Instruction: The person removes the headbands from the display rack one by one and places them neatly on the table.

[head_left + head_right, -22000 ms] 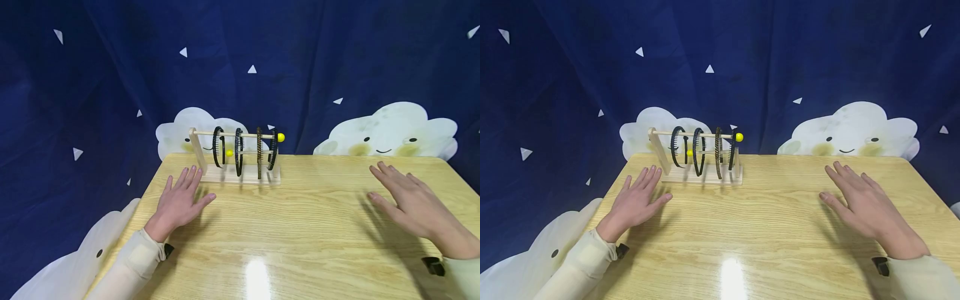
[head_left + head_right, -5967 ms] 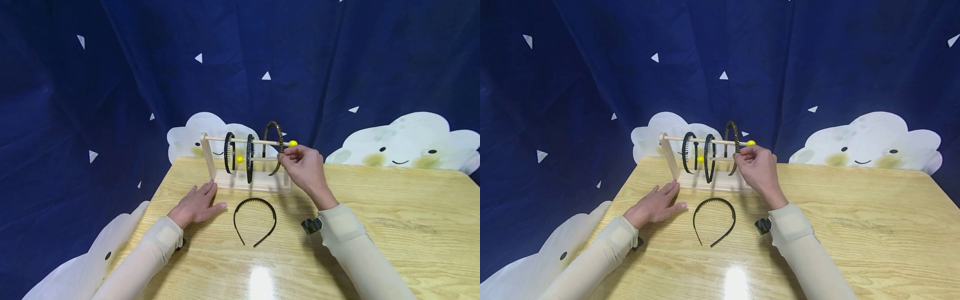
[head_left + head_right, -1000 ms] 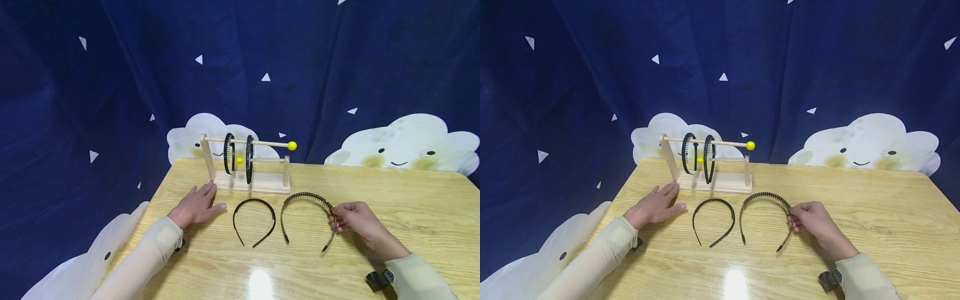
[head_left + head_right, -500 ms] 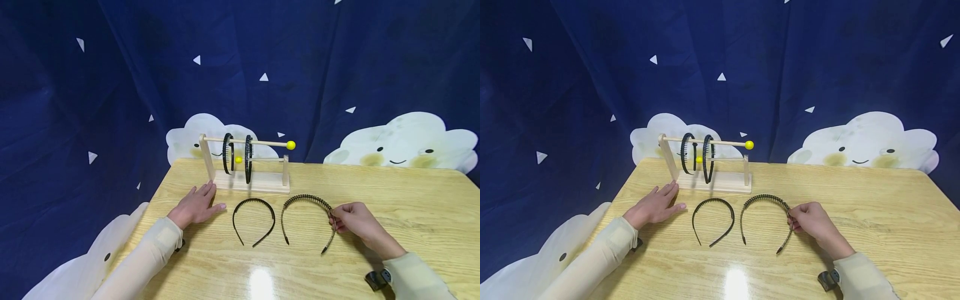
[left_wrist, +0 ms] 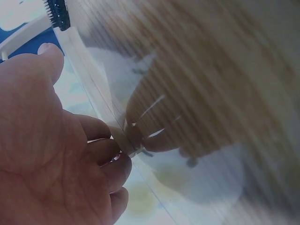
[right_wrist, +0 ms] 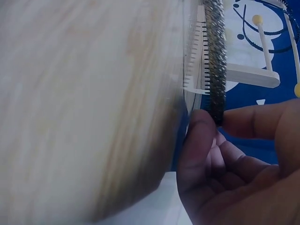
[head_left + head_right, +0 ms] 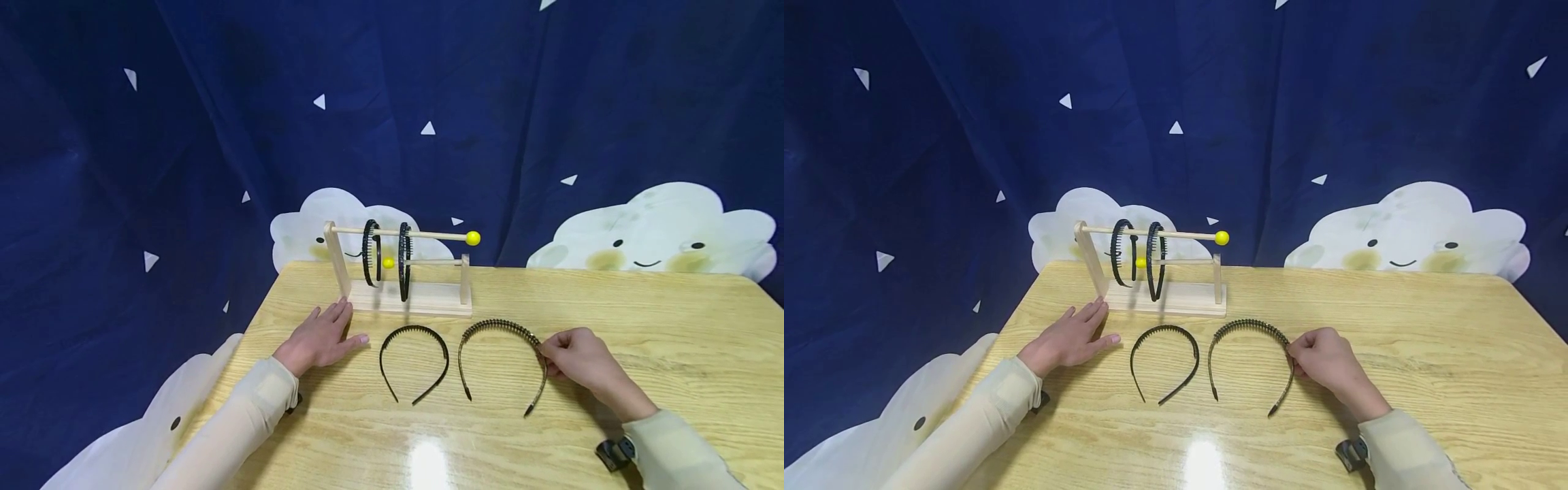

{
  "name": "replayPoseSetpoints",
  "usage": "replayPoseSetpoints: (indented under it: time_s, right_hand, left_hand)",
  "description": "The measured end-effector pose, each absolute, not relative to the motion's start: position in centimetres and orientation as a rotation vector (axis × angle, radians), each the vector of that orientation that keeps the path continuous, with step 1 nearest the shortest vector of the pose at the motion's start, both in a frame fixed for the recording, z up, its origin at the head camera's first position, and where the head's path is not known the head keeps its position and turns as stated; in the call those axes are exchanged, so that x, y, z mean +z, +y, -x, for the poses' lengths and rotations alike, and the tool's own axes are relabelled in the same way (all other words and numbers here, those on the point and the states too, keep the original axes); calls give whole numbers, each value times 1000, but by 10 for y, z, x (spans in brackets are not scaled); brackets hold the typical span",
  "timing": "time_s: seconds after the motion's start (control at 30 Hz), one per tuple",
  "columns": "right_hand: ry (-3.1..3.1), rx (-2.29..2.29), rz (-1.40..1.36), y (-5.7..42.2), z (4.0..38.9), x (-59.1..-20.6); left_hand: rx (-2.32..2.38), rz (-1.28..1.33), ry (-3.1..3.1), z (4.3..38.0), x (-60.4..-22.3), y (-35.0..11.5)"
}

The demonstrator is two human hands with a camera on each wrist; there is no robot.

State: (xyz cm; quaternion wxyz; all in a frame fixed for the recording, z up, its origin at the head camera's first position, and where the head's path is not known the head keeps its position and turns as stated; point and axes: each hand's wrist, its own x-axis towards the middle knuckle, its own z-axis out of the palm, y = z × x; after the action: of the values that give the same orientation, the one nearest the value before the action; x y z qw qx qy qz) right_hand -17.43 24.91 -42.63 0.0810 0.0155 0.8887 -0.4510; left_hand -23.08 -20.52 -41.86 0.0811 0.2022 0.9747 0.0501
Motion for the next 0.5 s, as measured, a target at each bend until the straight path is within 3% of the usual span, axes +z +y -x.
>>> replayPoseSetpoints:
  time_s: [0.5]
  right_hand:
    - [2773, -1140, -27, 252, 175, -426]
  left_hand:
    - [150, -593, 2915, 231, -422, -206]
